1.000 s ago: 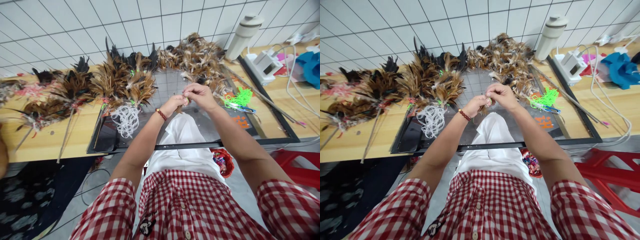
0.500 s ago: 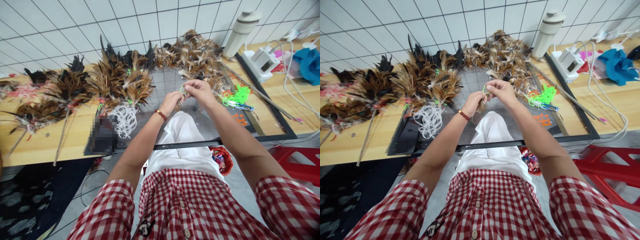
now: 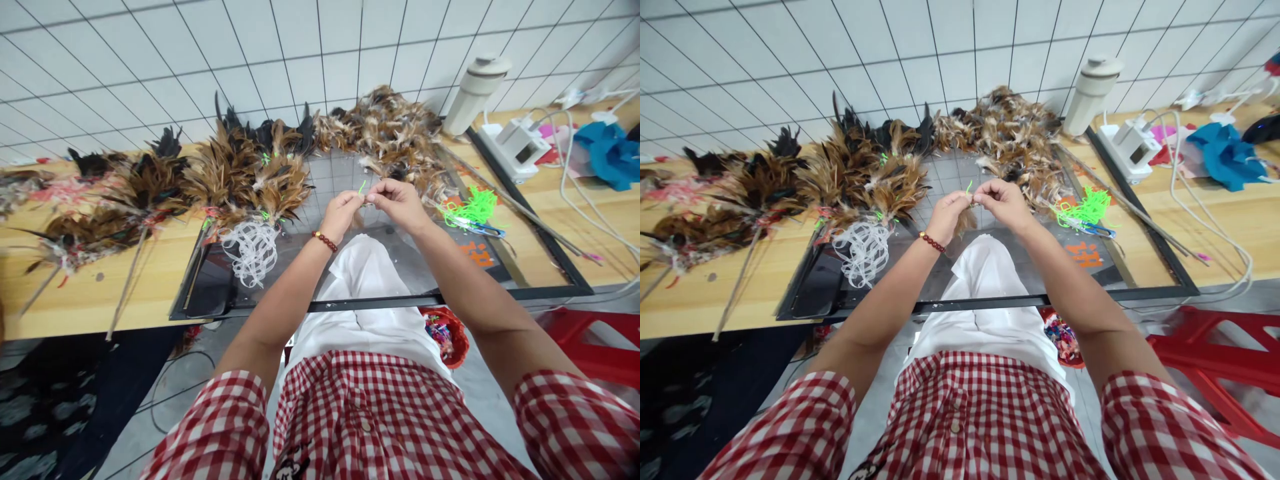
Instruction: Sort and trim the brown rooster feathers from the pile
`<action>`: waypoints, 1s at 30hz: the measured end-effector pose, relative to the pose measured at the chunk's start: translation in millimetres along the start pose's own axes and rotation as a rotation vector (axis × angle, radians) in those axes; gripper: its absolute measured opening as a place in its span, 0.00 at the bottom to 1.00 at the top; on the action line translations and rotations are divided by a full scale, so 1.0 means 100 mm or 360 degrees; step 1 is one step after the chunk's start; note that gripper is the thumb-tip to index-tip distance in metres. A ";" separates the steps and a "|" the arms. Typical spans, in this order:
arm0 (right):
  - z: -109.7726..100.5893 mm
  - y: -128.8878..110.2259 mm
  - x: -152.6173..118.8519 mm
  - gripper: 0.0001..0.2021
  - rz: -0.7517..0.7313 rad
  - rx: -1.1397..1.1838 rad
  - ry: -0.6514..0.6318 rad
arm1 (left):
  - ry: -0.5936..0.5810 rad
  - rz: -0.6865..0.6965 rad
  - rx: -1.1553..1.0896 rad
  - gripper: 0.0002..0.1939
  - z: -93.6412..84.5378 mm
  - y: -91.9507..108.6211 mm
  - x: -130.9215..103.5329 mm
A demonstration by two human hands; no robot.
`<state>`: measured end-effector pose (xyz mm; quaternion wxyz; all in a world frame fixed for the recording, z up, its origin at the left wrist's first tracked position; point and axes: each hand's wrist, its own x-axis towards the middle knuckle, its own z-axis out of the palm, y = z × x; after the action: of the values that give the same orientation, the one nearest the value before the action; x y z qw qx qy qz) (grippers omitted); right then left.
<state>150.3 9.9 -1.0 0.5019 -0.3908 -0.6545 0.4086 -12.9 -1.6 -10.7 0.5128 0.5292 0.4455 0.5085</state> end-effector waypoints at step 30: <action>0.52 -0.30 -0.16 0.16 0.0622 0.0820 0.0392 | 0.0586 0.1257 0.0872 0.10 -0.21 -0.17 0.12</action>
<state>100.1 -23.1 13.0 0.5716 -0.4156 -0.3771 0.5986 -31.7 13.3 -27.9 0.0372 0.6736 0.4115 0.6128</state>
